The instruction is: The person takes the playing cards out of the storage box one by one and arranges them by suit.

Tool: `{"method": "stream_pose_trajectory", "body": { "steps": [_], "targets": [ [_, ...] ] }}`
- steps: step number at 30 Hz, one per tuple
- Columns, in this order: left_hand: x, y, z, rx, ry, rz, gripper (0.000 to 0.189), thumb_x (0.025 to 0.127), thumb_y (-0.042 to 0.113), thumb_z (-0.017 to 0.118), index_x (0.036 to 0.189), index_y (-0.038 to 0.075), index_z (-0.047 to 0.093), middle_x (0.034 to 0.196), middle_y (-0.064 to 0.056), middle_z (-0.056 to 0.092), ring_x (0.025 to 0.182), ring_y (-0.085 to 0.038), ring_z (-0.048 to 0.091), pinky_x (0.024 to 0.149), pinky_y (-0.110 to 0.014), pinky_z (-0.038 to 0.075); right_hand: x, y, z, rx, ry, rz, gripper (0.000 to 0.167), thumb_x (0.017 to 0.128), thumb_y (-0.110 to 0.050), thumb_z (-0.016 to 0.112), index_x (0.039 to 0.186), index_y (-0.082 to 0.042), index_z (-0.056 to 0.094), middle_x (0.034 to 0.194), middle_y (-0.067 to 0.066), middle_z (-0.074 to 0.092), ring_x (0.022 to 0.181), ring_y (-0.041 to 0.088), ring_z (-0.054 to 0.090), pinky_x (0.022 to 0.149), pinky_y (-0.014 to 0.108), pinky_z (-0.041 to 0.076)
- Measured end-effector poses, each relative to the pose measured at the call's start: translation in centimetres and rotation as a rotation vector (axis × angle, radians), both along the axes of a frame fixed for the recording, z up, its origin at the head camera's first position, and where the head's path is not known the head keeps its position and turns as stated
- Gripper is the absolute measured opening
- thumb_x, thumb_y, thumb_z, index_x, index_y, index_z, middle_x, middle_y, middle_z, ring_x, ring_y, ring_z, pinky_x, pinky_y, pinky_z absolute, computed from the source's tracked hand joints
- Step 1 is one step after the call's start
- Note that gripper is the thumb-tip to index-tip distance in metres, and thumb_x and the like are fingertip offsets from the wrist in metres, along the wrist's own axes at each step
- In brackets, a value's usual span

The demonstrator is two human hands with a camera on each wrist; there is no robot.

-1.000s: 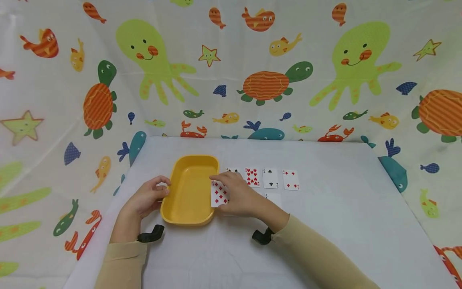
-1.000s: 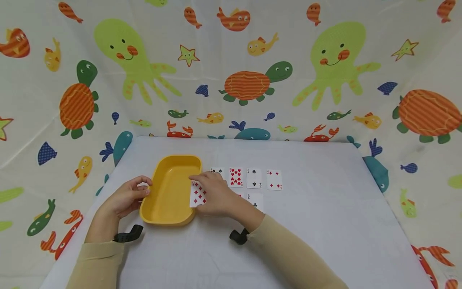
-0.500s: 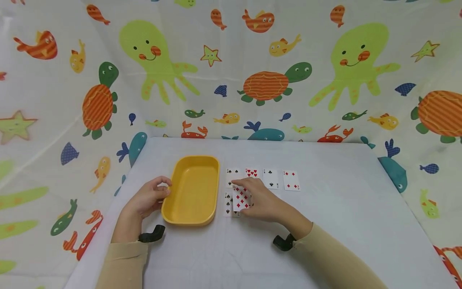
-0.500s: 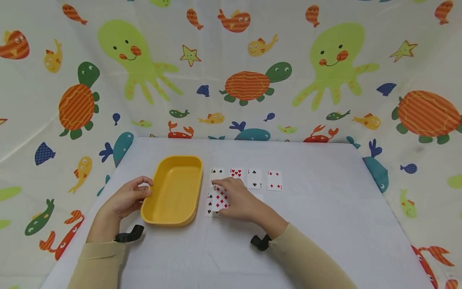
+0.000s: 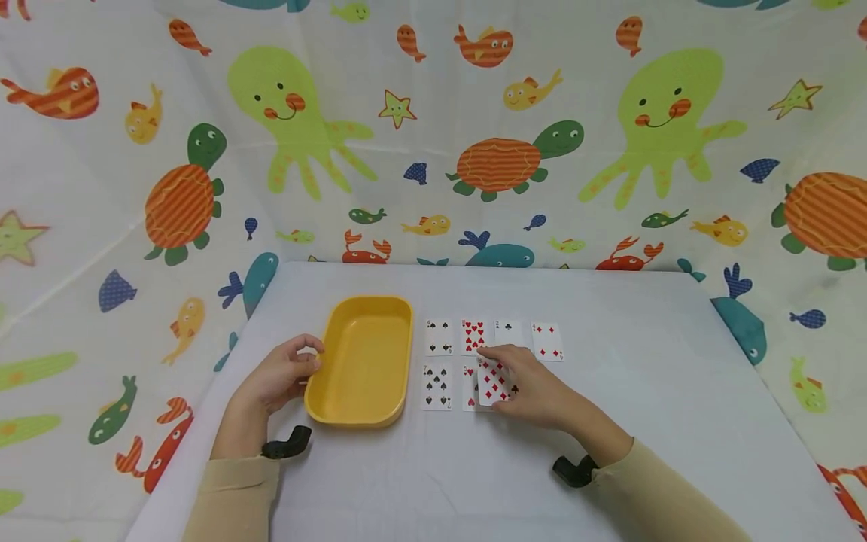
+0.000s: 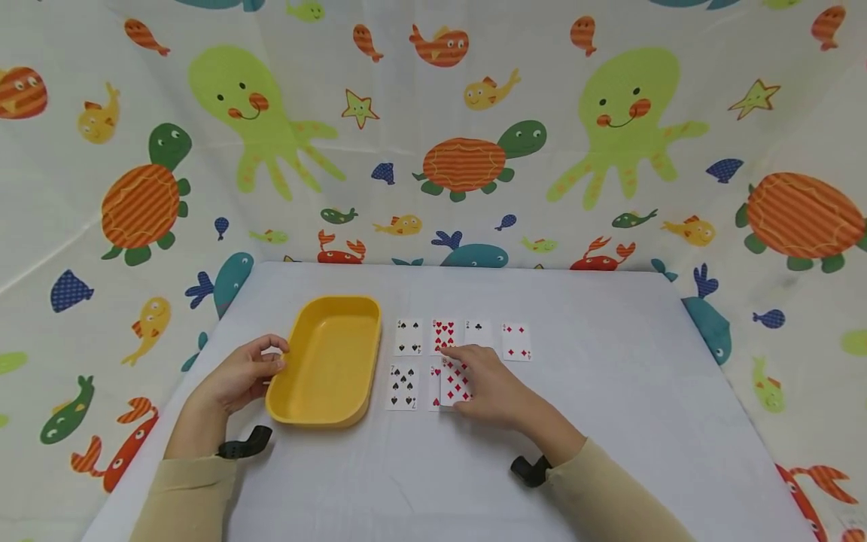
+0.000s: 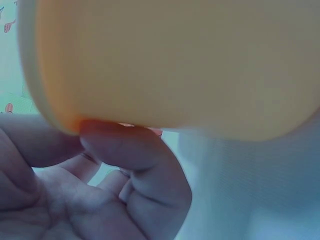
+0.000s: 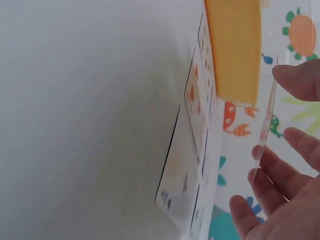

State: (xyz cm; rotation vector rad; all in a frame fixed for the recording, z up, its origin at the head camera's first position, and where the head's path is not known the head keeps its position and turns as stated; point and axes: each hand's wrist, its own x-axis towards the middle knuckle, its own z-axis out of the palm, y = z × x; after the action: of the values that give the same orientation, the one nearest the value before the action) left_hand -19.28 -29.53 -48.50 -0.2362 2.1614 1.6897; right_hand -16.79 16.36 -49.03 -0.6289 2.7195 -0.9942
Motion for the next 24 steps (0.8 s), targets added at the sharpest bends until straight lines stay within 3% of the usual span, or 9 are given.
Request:
{"method": "stream_pose_trajectory", "body": {
  "steps": [7, 24],
  "targets": [
    [0.2, 0.1, -0.1, 0.007, 0.003, 0.011, 0.03, 0.105, 0.016, 0.068, 0.132, 0.014, 0.055, 0.095, -0.004, 0.06, 0.086, -0.022, 0.064, 0.081, -0.026, 0.063, 0.4, 2.3, -0.3, 0.046, 0.018, -0.04, 0.088, 0.083, -0.023, 0.091, 0.16, -0.024, 0.048, 0.158, -0.001, 0.054, 0.149, 0.029, 0.047, 0.116, 0.055, 0.051],
    [0.3, 0.1, -0.2, 0.0, 0.013, 0.006, 0.031, 0.105, 0.015, 0.066, 0.134, 0.012, 0.054, 0.096, -0.004, 0.06, 0.086, -0.023, 0.064, 0.079, -0.027, 0.063, 1.1, 7.2, -1.4, 0.097, 0.011, -0.117, 0.085, 0.084, -0.02, 0.09, 0.158, -0.02, 0.05, 0.156, 0.01, 0.056, 0.149, 0.041, 0.045, 0.116, 0.063, 0.048]
  ]
}}
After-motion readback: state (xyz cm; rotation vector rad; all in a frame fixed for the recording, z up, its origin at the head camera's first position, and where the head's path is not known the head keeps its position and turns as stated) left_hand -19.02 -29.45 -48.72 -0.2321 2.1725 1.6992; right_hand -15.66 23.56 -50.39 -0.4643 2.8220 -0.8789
